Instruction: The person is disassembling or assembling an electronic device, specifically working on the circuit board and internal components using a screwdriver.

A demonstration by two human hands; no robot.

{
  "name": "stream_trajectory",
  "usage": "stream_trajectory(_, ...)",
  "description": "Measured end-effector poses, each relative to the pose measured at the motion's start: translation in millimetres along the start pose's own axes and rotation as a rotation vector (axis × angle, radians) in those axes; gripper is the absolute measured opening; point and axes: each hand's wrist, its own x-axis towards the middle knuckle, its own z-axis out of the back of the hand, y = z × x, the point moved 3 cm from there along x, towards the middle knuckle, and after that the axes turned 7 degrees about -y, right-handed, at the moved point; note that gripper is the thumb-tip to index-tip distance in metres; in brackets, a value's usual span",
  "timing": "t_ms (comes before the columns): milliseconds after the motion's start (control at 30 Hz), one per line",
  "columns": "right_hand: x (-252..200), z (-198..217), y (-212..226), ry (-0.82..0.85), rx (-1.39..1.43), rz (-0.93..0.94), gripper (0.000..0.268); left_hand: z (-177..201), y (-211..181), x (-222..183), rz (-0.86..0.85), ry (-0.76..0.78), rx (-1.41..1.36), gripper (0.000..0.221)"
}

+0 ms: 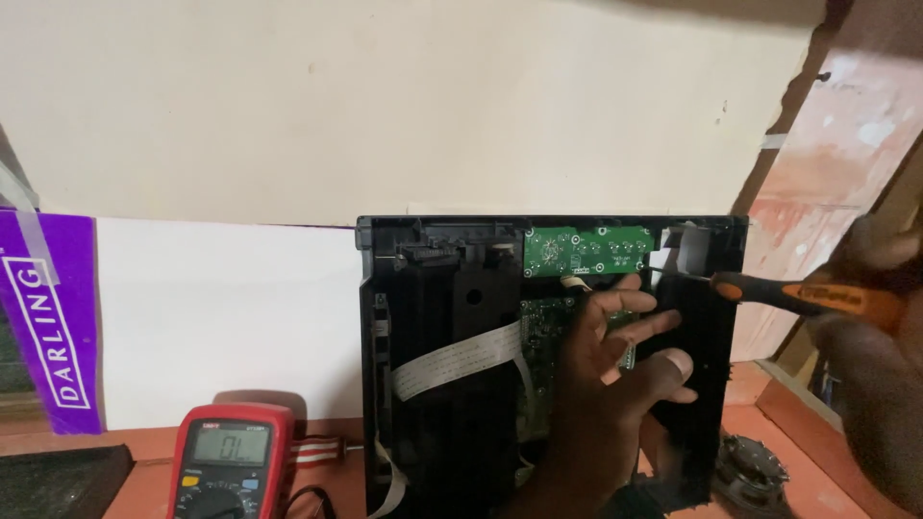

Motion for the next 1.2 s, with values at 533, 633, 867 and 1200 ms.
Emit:
stream_trajectory(533, 40, -38, -187, 0.029, 0.177, -0.779, 0.042, -2, -9, -4, 0.022, 0.013, -0.012, 0.04)
stream_trajectory(633, -3, -5, -16, -0.037, -0.05, 0.065, 0.032, -1, 5, 0, -0.007, -0.004, -0.063, 0.038)
stream_trajectory(867, -4, -8, 5, -0.165, -0.077, -0.133, 0.043, -2, -5, -3, 0.0, 0.036, 0.002, 0.037)
stream_trajectory(1200, 15, -9, 9, -0.011, -0.122, -0.223, 0.024, -3, -9, -3, 0.023, 0.012, 0.021, 0.037)
